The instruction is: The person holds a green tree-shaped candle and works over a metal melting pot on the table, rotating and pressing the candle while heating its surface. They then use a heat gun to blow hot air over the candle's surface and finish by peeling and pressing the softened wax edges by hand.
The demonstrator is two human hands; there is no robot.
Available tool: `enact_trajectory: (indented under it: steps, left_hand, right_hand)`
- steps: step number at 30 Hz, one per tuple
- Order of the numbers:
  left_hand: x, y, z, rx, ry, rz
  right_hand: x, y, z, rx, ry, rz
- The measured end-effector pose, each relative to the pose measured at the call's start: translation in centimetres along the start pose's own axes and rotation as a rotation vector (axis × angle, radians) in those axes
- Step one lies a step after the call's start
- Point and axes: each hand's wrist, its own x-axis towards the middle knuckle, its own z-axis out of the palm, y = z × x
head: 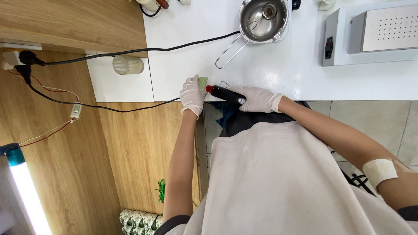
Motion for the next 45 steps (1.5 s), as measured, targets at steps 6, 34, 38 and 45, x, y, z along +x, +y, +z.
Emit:
enact_trajectory:
  steps: [6,34,38,45]
  left_hand:
    - [0.2,0.2,-0.2,0.065,0.040,-0.041]
    - [2.2,-1.8,1.8,0.335,0.335,0.238]
    - [0.8,-1.2,-1.6,0.087,0.133,-0.015]
    - [0.6,-1.6,-1.7,-0.112,-0.024,-0.201]
  right_hand:
    - [-0.7,-2.8,-1.3,0.000,0.006,0.218]
    - [-0.3,-1.0,-2.9,-0.040,-0.060,0.130]
    - [0.2,-1.4,-2.5,-0.111,-0.045,0.041]
    - [1.6,-0.8,-1.0,-0.119,-0.070,0.019]
